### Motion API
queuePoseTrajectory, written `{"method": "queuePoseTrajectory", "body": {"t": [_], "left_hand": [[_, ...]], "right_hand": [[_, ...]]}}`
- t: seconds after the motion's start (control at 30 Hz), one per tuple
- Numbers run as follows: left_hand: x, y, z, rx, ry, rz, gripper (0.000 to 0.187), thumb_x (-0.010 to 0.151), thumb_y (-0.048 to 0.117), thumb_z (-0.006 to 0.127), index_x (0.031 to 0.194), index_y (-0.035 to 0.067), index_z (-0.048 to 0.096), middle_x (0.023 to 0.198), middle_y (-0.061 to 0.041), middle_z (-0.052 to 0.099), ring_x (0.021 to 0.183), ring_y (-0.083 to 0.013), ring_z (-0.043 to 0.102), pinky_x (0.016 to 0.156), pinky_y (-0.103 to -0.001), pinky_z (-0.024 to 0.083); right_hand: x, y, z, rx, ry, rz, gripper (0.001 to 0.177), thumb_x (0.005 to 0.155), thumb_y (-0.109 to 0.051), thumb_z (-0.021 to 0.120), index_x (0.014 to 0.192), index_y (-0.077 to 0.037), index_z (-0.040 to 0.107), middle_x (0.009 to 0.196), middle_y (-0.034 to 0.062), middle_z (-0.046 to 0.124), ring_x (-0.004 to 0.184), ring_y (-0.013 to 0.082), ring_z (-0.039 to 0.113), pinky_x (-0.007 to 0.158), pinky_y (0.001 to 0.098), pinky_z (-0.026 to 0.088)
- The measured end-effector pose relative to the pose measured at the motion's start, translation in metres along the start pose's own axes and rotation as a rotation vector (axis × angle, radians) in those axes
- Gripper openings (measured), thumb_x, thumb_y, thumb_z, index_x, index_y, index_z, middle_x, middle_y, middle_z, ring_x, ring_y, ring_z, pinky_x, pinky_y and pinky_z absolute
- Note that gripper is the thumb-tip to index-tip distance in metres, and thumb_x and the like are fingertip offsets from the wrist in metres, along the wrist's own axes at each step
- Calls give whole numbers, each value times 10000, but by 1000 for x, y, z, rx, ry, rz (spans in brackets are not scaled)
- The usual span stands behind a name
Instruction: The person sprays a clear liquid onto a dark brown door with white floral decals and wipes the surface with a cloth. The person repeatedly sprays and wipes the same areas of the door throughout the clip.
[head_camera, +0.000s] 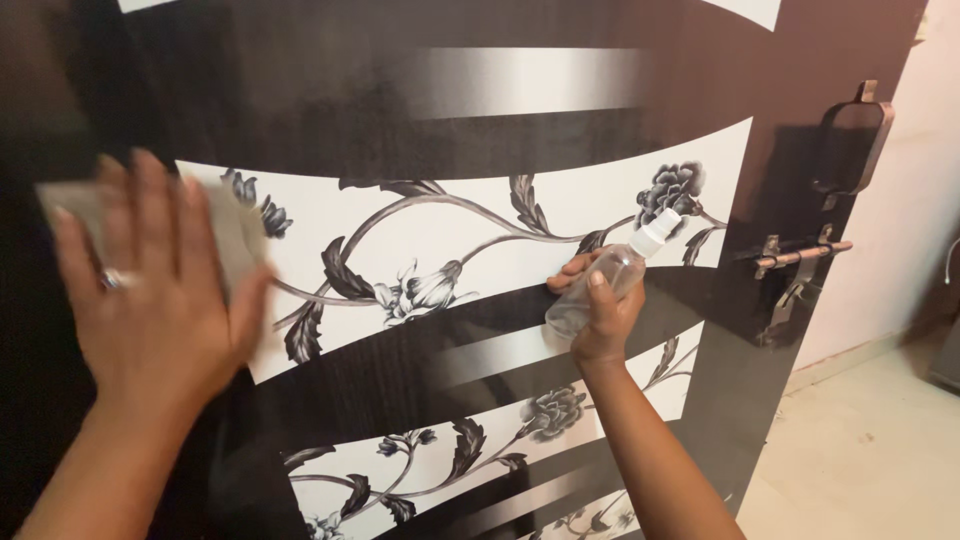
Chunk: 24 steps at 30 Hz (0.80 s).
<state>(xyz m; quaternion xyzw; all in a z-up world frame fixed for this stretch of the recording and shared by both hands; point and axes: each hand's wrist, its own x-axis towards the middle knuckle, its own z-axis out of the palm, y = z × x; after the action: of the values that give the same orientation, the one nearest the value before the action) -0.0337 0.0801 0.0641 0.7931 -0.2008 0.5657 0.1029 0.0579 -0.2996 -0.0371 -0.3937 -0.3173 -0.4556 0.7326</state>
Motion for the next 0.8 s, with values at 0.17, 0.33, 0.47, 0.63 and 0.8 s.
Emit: {"method": "queuePoseTrajectory", "body": {"t": [0.17,0.33,0.47,0.63,0.8], "left_hand": [[9,21,33,237,-159,-286,877,1026,652,210,1657,62,63,1729,-53,-140,1599,-223,-144,1317,-594,-65],[-41,16,63,378,-175,62,878,1036,715,251,1638,106,59,1717,-54,-85,1574,-215,-110,1293,-558,-23],[-76,19,76,309,-113,269,816,1026,588,374,1630,64,209,1705,-120,185,1567,-287,113,1255,-566,42],[-72,-1,51,319,-237,828,675,989,483,407,1576,150,384,1658,-13,384,1526,-177,311,1266,-472,120],[14,-25,6,338,-118,200,674,1050,528,356,1597,133,346,1657,-89,341,1519,-284,336,1297,-557,61]], "right_hand": [[-3,4,-1,-8,9,-1,487,900,-304,697,1205,7,479,966,165,612,798,247,683,762,394,611],[-3,4,0,-2,6,-11,477,907,-290,695,1217,-4,471,974,158,605,813,251,675,779,406,605],[-2,2,1,4,-20,-25,468,918,-290,687,1226,-10,475,983,159,611,815,253,673,785,405,605],[-2,3,-3,5,-51,-25,460,930,-292,692,1225,0,492,997,160,608,834,251,670,800,413,609],[-2,3,-3,1,-43,-18,468,917,-302,687,1217,2,495,991,166,611,826,251,675,787,409,610]]}}
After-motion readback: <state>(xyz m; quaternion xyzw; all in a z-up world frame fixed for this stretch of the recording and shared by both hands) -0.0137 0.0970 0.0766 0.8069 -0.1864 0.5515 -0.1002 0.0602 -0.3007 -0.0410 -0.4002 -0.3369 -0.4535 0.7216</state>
